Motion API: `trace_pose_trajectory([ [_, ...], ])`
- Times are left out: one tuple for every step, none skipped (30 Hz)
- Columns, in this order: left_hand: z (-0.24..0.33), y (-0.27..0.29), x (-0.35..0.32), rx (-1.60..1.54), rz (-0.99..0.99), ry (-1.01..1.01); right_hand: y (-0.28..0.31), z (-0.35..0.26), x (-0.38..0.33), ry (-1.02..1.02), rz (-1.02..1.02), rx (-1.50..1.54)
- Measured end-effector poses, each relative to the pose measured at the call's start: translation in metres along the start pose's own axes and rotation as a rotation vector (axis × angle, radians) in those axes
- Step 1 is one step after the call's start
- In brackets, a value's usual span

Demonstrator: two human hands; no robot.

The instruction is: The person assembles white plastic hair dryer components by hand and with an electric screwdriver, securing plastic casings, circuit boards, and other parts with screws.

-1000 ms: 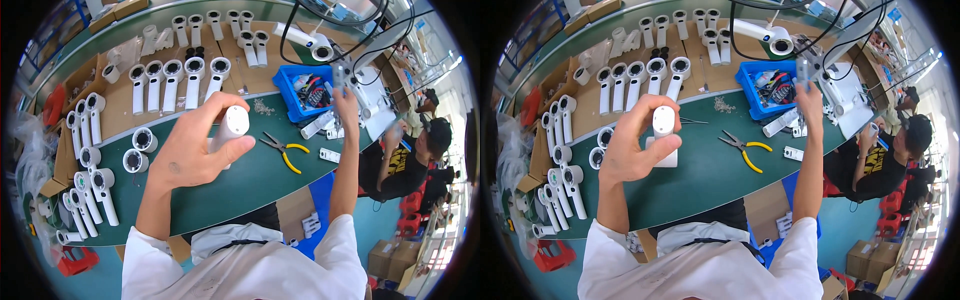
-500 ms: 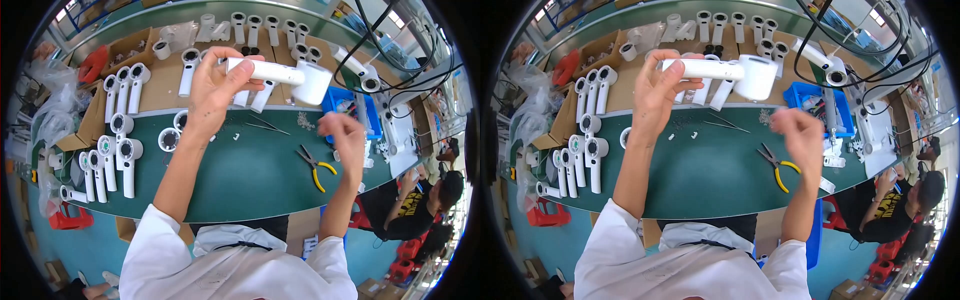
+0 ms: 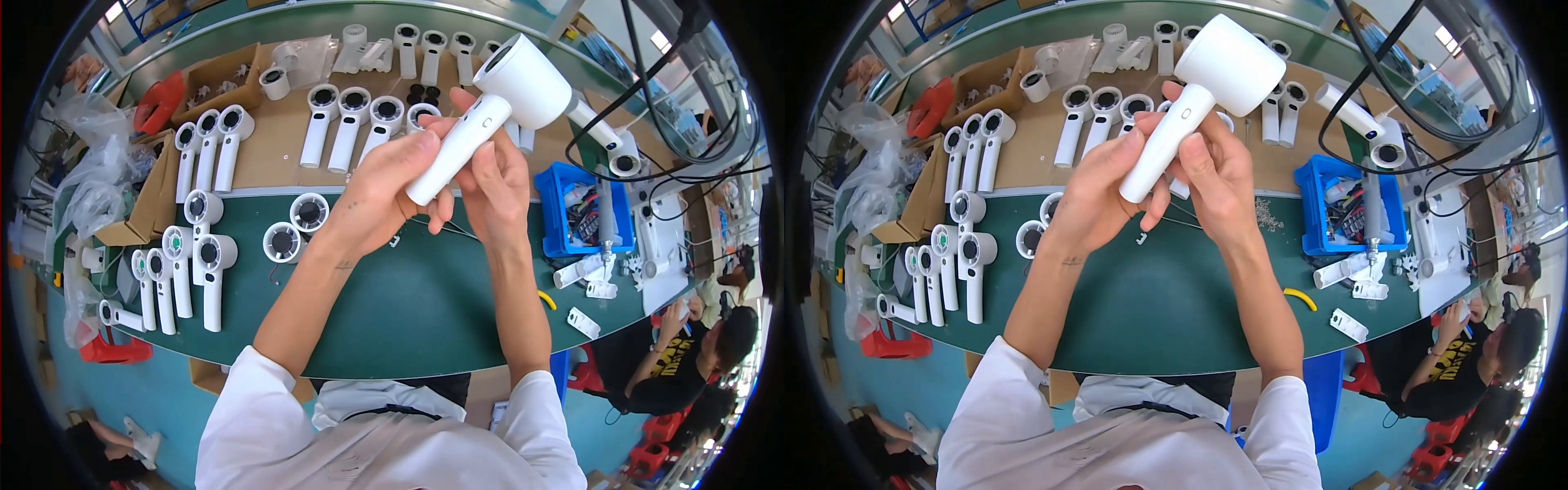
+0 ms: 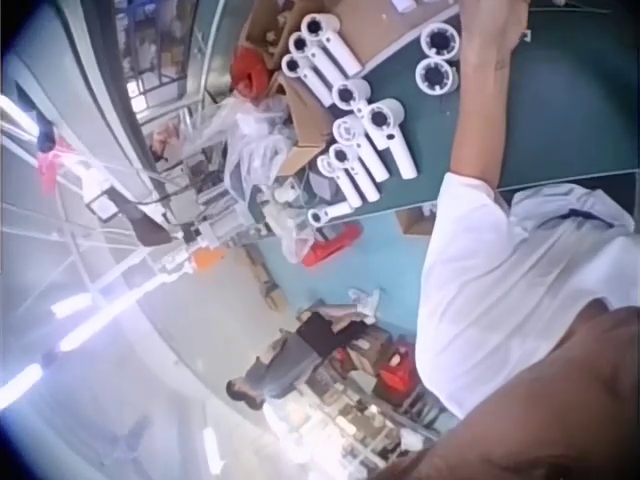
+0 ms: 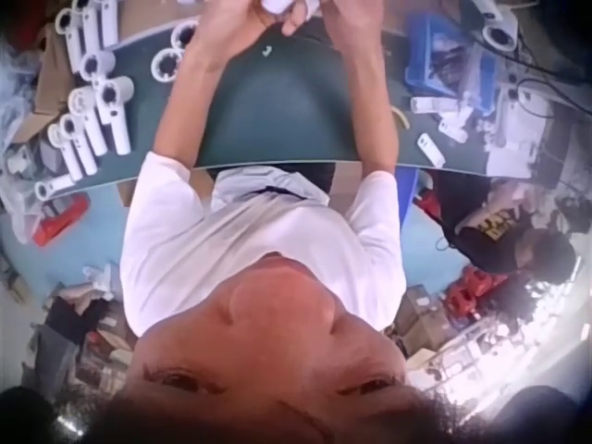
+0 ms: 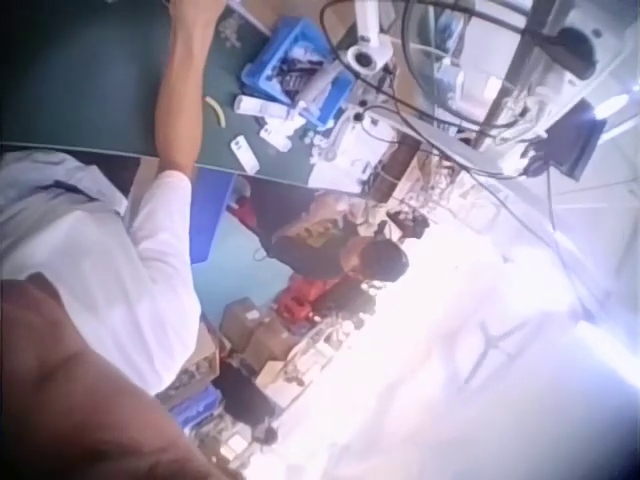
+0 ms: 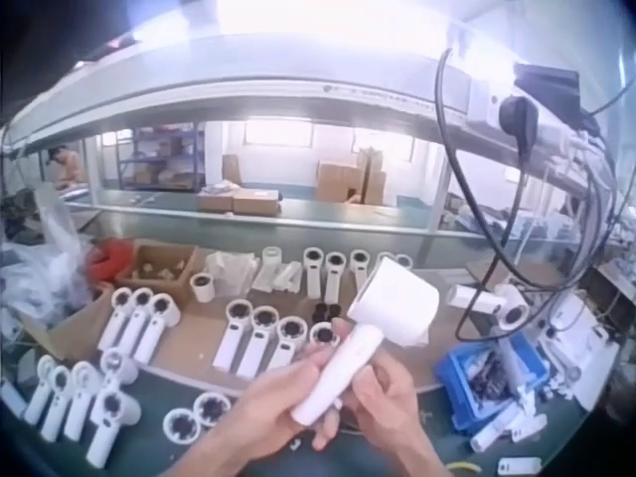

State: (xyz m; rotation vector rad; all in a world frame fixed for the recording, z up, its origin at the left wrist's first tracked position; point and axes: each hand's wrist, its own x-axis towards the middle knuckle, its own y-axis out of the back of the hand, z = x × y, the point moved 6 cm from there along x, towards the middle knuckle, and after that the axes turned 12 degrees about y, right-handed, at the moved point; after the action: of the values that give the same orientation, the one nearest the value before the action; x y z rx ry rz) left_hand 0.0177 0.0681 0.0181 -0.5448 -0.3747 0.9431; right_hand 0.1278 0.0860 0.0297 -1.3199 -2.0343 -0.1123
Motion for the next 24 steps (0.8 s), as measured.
trace_pose_trajectory([
  [-0.003, 0.001, 0.000, -0.013, -0.036, 0.019, 0.000, 0.002, 0.002, 0.015, -0.051, 0.004],
  [-0.007, 0.001, 0.001, -0.027, -0.073, 0.040, -0.001, 0.003, 0.004, 0.030, -0.101, 0.009],
  [-0.011, 0.003, 0.001, -0.026, -0.065, 0.049, 0.001, 0.004, 0.007, 0.036, -0.127, -0.005],
  [-0.014, 0.001, 0.002, -0.032, -0.089, 0.016, 0.001, 0.003, 0.008, 0.039, -0.118, -0.001],
  [-0.016, 0.000, 0.003, -0.037, -0.113, -0.017, 0.000, 0.002, 0.008, 0.033, -0.139, -0.015],
  [-0.020, -0.001, 0.004, -0.031, -0.112, -0.008, -0.001, 0.002, 0.008, 0.028, -0.160, -0.028],
  [-0.022, -0.002, 0.007, -0.026, -0.111, -0.044, 0.000, 0.003, 0.009, 0.052, -0.131, 0.012],
  [-0.023, -0.002, 0.008, -0.019, -0.110, -0.081, 0.004, 0.002, 0.010, 0.050, -0.121, 0.014],
  [-0.023, -0.004, 0.010, -0.019, -0.111, -0.071, 0.007, 0.002, 0.012, 0.043, -0.150, 0.006],
  [-0.021, -0.006, 0.011, -0.051, -0.114, -0.064, 0.007, 0.002, 0.011, 0.034, -0.180, 0.001],
  [-0.021, -0.007, 0.012, -0.082, -0.118, -0.058, 0.006, 0.002, 0.010, 0.033, -0.172, 0.004],
  [-0.023, -0.006, 0.011, -0.081, -0.117, -0.051, 0.004, 0.005, 0.010, 0.017, -0.155, 0.028],
  [-0.023, -0.006, 0.010, -0.079, -0.102, -0.064, 0.003, 0.005, 0.009, 0.002, -0.138, 0.049],
  [-0.023, -0.005, 0.009, -0.078, -0.088, -0.078, 0.006, 0.001, 0.009, 0.003, -0.133, 0.047],
  [-0.024, -0.007, 0.009, -0.078, -0.091, -0.074, 0.008, 0.000, 0.008, -0.047, -0.176, -0.008],
  [-0.025, -0.006, 0.009, -0.075, -0.069, -0.068, 0.008, 0.002, 0.007, -0.097, -0.221, -0.058],
  [-0.026, -0.005, 0.008, -0.072, -0.046, -0.064, 0.007, 0.006, 0.006, -0.094, -0.221, -0.055],
  [-0.027, -0.004, 0.008, -0.068, -0.045, -0.064, 0.006, 0.009, 0.005, -0.027, -0.189, -0.042],
  [-0.029, -0.003, 0.007, -0.025, -0.028, -0.089, 0.007, 0.011, 0.005, 0.040, -0.154, -0.032],
  [-0.029, -0.002, 0.006, 0.018, -0.011, -0.115, 0.005, 0.013, 0.004, 0.042, -0.154, -0.033],
  [-0.030, -0.003, 0.005, 0.021, -0.013, -0.116, 0.005, 0.013, 0.004, 0.066, -0.133, -0.044],
  [-0.030, -0.004, 0.004, 0.030, -0.005, -0.137, 0.006, 0.011, 0.004, 0.090, -0.115, -0.055],
  [-0.029, -0.005, 0.004, 0.040, 0.004, -0.159, 0.007, 0.007, 0.005, 0.094, -0.117, -0.056],
  [-0.027, -0.007, 0.005, 0.042, 0.002, -0.163, 0.008, 0.006, 0.004, 0.006, -0.141, -0.042],
])
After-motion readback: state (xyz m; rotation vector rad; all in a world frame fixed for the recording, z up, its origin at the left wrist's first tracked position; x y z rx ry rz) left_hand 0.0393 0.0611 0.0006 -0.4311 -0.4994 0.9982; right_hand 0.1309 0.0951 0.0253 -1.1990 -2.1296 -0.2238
